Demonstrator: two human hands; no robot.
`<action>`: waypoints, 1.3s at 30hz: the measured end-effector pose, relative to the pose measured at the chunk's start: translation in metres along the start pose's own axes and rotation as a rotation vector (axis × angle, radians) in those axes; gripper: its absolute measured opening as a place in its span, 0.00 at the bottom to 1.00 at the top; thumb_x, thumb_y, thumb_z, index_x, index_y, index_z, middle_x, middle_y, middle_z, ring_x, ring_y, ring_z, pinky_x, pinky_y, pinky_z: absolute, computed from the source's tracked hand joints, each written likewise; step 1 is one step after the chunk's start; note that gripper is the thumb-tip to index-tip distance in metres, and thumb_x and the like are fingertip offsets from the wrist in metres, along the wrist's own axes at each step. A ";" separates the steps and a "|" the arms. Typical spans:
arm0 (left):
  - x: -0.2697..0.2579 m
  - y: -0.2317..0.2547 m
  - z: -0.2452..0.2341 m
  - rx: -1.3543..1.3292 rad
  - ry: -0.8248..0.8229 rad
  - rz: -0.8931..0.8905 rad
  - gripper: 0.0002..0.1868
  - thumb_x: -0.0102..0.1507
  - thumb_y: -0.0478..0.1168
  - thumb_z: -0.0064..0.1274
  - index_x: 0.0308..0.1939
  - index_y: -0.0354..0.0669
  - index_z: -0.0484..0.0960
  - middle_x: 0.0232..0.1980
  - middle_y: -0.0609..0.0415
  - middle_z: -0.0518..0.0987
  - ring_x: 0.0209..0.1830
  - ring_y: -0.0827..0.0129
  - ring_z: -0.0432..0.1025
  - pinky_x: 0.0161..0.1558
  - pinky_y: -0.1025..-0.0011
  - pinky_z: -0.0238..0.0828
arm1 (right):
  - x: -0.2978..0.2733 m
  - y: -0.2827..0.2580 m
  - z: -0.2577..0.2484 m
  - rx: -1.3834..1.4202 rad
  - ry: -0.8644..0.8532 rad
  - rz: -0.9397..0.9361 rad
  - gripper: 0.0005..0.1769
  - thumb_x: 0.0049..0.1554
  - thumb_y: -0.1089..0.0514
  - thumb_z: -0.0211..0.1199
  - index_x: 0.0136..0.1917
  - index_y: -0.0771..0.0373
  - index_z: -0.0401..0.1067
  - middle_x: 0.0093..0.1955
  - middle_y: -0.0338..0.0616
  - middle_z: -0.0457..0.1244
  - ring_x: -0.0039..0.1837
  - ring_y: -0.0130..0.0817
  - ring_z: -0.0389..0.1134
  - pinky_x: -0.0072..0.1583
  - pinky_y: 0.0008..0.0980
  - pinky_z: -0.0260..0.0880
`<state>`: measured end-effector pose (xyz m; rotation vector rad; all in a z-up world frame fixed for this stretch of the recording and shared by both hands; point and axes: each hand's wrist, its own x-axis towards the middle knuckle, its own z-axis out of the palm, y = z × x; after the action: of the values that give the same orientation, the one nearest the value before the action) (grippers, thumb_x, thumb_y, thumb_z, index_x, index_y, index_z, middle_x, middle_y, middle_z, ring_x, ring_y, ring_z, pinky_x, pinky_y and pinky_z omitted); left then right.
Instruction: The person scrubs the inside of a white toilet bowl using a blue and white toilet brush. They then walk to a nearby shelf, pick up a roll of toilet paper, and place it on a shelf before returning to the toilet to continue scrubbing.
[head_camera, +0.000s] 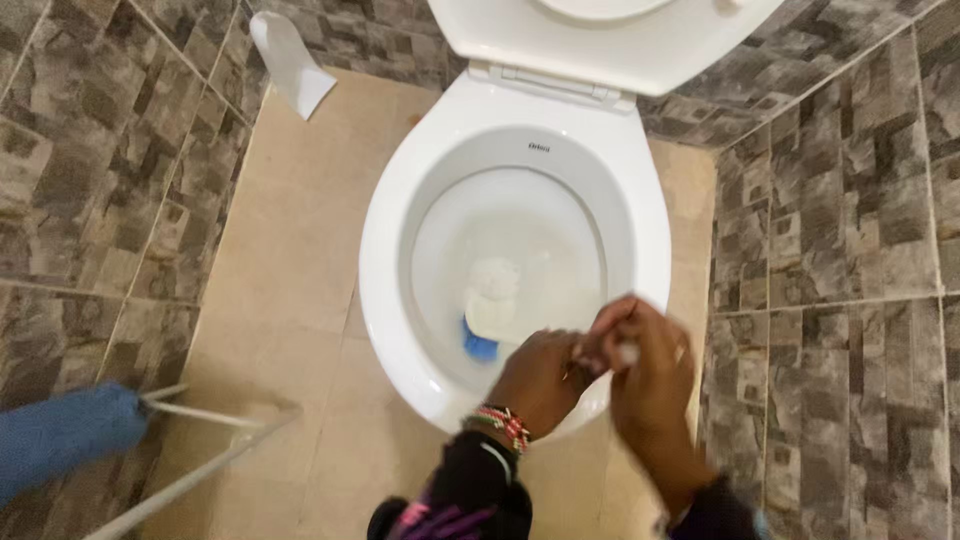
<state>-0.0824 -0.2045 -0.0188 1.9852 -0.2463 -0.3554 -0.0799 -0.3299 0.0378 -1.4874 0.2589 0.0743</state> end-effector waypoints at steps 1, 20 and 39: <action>0.009 -0.003 -0.008 0.049 -0.127 0.044 0.09 0.61 0.43 0.55 0.38 0.43 0.83 0.41 0.44 0.84 0.45 0.45 0.75 0.49 0.52 0.71 | -0.003 0.003 0.005 0.111 0.065 0.014 0.19 0.63 0.58 0.42 0.36 0.64 0.69 0.26 0.39 0.54 0.30 0.30 0.57 0.44 0.36 0.73; 0.042 -0.005 0.013 0.274 -0.159 0.036 0.13 0.55 0.47 0.58 0.26 0.41 0.83 0.28 0.42 0.80 0.33 0.45 0.77 0.38 0.50 0.74 | 0.006 -0.008 -0.020 0.446 0.163 0.094 0.17 0.60 0.61 0.40 0.34 0.61 0.65 0.23 0.35 0.51 0.29 0.30 0.54 0.41 0.32 0.70; 0.087 0.035 -0.032 0.570 -0.525 0.004 0.14 0.57 0.46 0.52 0.39 0.43 0.87 0.39 0.43 0.85 0.41 0.49 0.80 0.45 0.52 0.78 | 0.019 -0.030 -0.026 0.244 0.203 0.339 0.19 0.62 0.56 0.40 0.49 0.67 0.71 0.41 0.47 0.65 0.48 0.38 0.70 0.64 0.43 0.70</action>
<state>0.0096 -0.2208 0.0141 2.4112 -0.7515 -0.8812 -0.0588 -0.3599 0.0619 -1.1973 0.6608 0.1583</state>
